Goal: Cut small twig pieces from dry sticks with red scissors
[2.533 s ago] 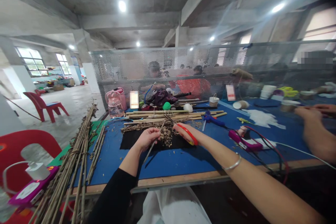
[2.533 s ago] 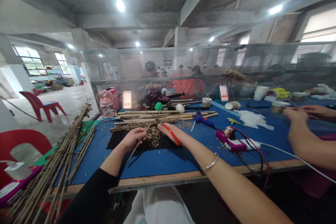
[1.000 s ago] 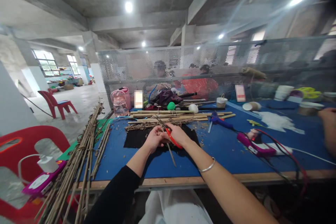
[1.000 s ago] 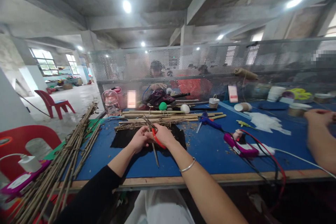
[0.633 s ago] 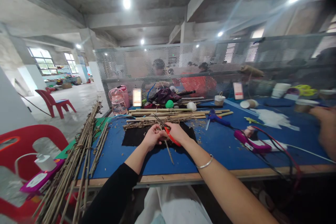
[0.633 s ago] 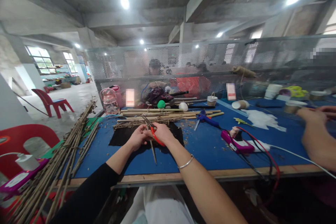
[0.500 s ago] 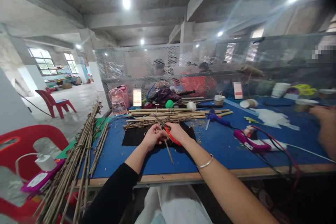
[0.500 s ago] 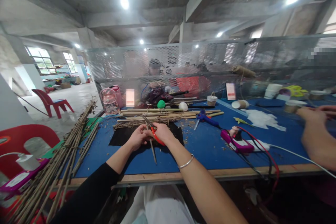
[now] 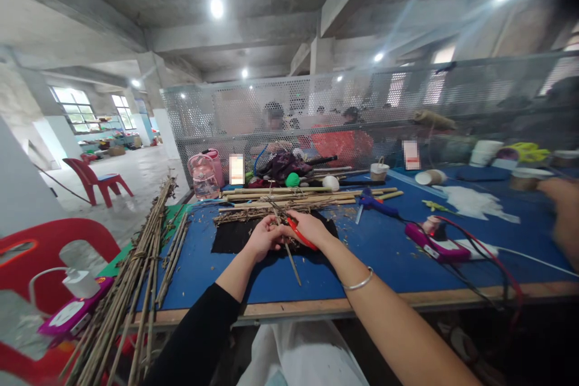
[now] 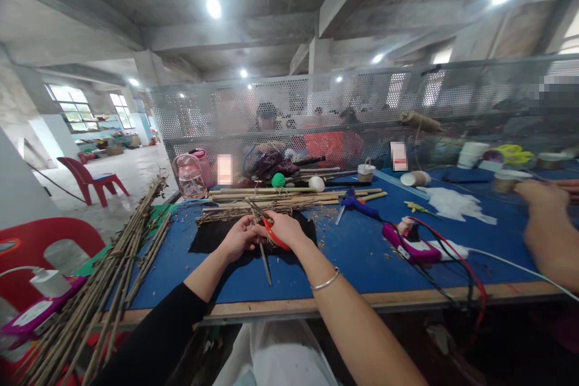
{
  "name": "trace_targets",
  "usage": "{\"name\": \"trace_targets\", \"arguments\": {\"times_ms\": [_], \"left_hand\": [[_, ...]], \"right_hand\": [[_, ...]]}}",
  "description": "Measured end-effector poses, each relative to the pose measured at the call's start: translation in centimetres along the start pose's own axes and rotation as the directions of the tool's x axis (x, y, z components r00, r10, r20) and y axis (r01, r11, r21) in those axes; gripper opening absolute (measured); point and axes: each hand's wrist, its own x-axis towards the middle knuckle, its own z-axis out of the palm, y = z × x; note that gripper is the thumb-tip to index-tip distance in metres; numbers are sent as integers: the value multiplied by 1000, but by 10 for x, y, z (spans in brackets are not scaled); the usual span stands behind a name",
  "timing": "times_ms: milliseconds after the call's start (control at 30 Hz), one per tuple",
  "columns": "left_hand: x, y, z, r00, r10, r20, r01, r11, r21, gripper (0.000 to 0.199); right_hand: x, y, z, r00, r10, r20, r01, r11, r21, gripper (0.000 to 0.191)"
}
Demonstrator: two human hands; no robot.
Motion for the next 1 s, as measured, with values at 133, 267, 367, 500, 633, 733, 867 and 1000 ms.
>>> {"name": "trace_targets", "arguments": {"times_ms": [133, 267, 367, 500, 633, 733, 867, 1000], "left_hand": [[0, -1, -2, 1000, 14, 5, -14, 1000, -4, 48], [1, -2, -2, 1000, 19, 11, -19, 1000, -1, 47], [1, -3, -1, 1000, 5, 16, -5, 1000, -4, 47], [2, -3, -1, 1000, -1, 0, 1, 1000, -12, 45], [1, -2, -1, 1000, -6, -6, 5, 1000, -16, 45], [1, -2, 0, 1000, -12, -13, 12, 1000, -12, 46], [1, -2, -1, 1000, -16, -15, 16, 1000, -12, 45], [2, -2, -1, 999, -19, -27, 19, 1000, -4, 43]], "right_hand": [[3, 1, 4, 995, -91, 35, 87, 991, 104, 63], [4, 0, 6, 996, -92, 3, 91, 988, 129, 64], [3, -2, 4, 997, -69, 14, 66, 987, 147, 53], [-1, -6, 1, 997, -80, 0, 79, 986, 147, 39], [-2, -6, 3, 996, -88, -16, 89, 983, 163, 37], [-2, -6, 5, 997, -75, -22, 78, 983, 168, 36], [-2, -6, 5, 997, -66, -28, 70, 987, 142, 35], [-2, -7, 5, 996, -82, -36, 85, 988, 129, 37]]}}
